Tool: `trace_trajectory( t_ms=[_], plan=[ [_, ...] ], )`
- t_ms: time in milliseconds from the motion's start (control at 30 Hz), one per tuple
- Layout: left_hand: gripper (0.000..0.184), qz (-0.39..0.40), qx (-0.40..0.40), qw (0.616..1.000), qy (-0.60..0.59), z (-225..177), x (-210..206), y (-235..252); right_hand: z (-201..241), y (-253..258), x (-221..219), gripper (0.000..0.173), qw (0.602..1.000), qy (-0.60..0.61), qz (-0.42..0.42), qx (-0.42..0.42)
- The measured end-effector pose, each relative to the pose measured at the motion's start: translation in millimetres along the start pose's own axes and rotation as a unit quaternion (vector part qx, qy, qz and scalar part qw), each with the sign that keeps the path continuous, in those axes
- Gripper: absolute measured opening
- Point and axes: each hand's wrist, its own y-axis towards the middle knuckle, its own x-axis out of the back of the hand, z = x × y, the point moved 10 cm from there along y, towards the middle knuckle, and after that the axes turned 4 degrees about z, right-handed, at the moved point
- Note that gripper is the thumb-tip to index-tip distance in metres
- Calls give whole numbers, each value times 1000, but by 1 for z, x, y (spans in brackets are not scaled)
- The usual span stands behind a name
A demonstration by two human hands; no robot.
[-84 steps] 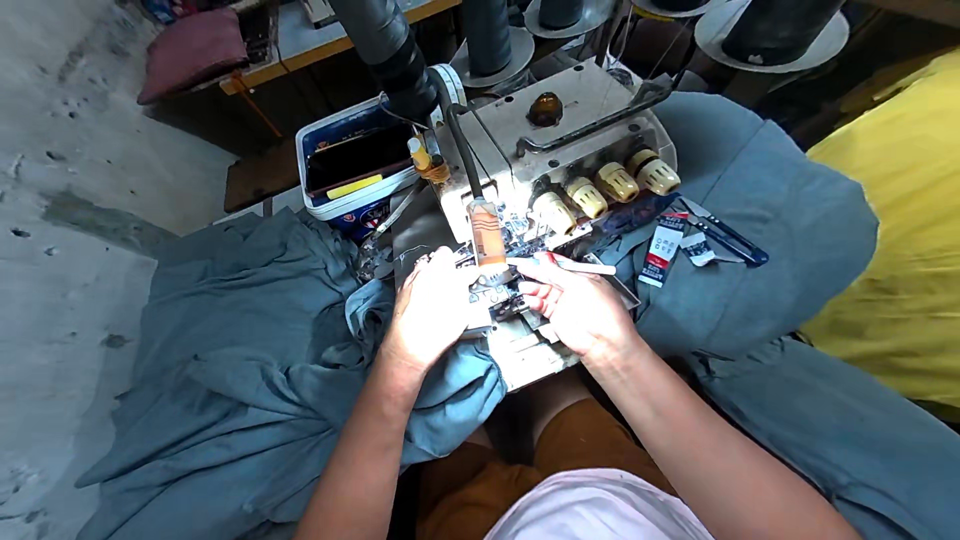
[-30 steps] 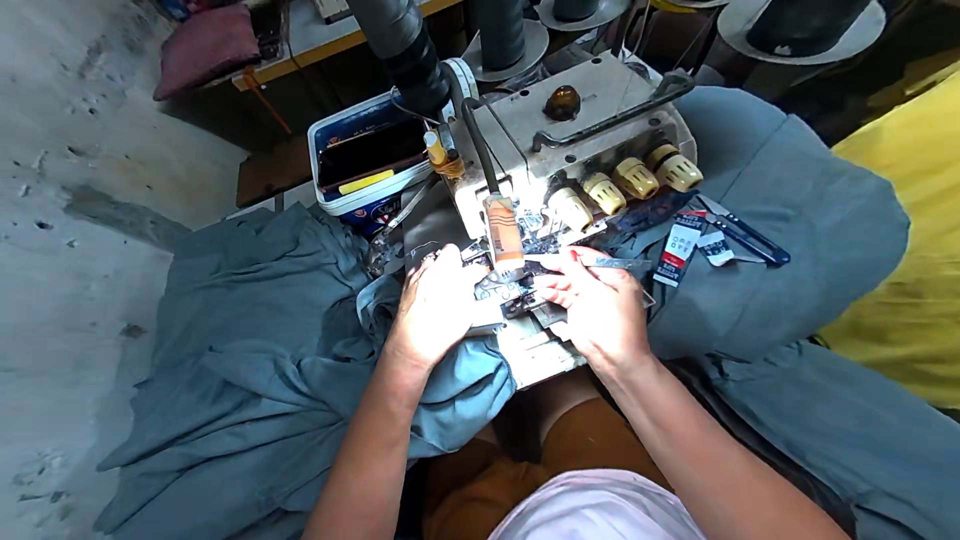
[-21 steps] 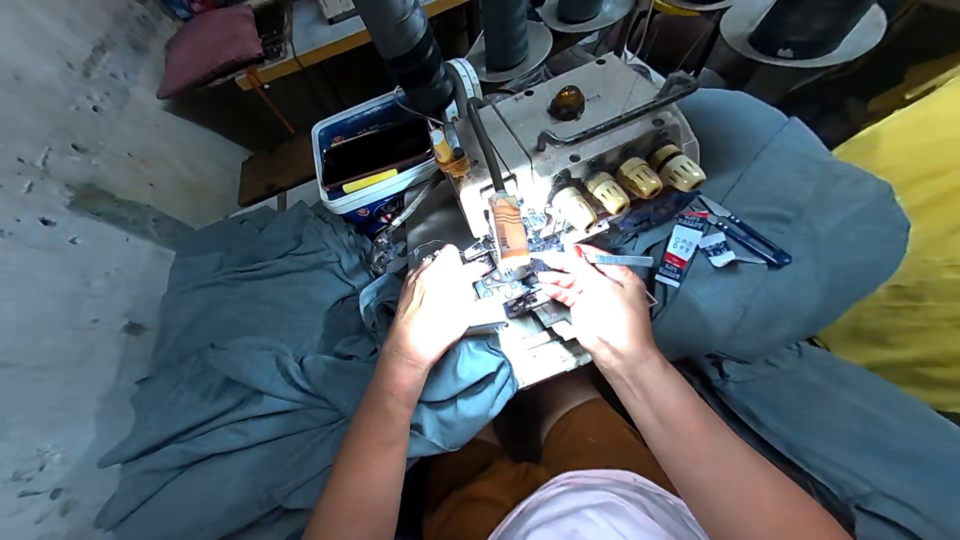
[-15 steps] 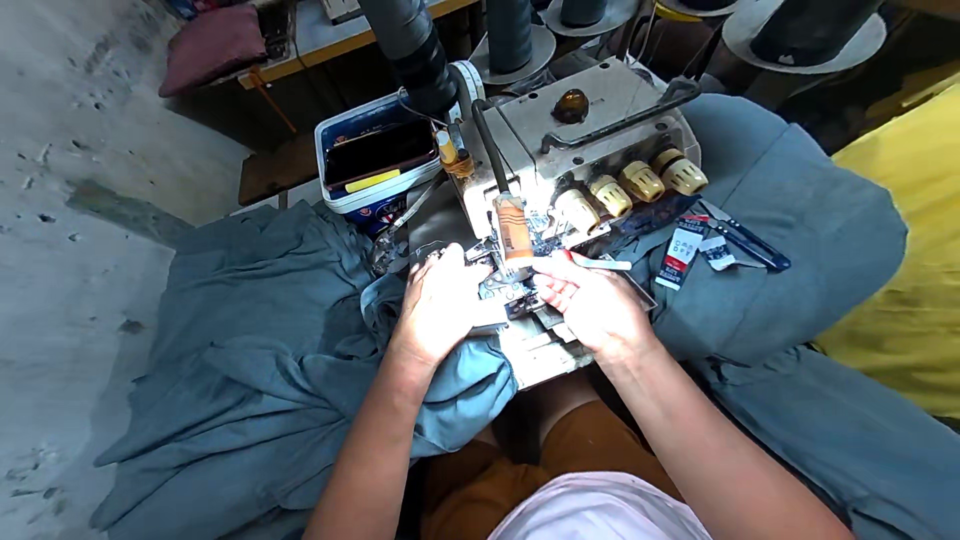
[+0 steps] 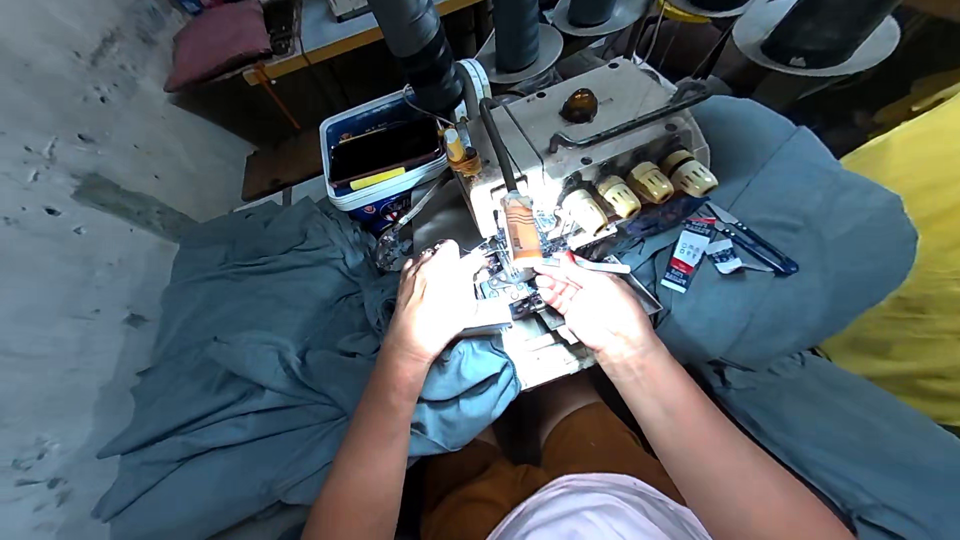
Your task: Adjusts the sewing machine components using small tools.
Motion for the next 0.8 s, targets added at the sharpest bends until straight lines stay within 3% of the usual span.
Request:
trace_trajectory(
  t_ms=[167, 367, 667, 800],
  plan=[
    [21, -12, -20, 1000, -14, 1, 2, -2, -1, 2, 2, 20, 1000, 8, -9, 1],
    [28, 42, -7, 999, -1, 6, -13, -1, -1, 1, 2, 19, 1000, 0, -21, -4],
    [28, 3, -30, 1000, 1, 6, -6, -4, -2, 2, 3, 21, 1000, 12, -14, 1],
    [31, 29, -31, 999, 23, 6, -13, -3, -3, 4, 3, 22, 1000, -1, -2, -1]
  ],
)
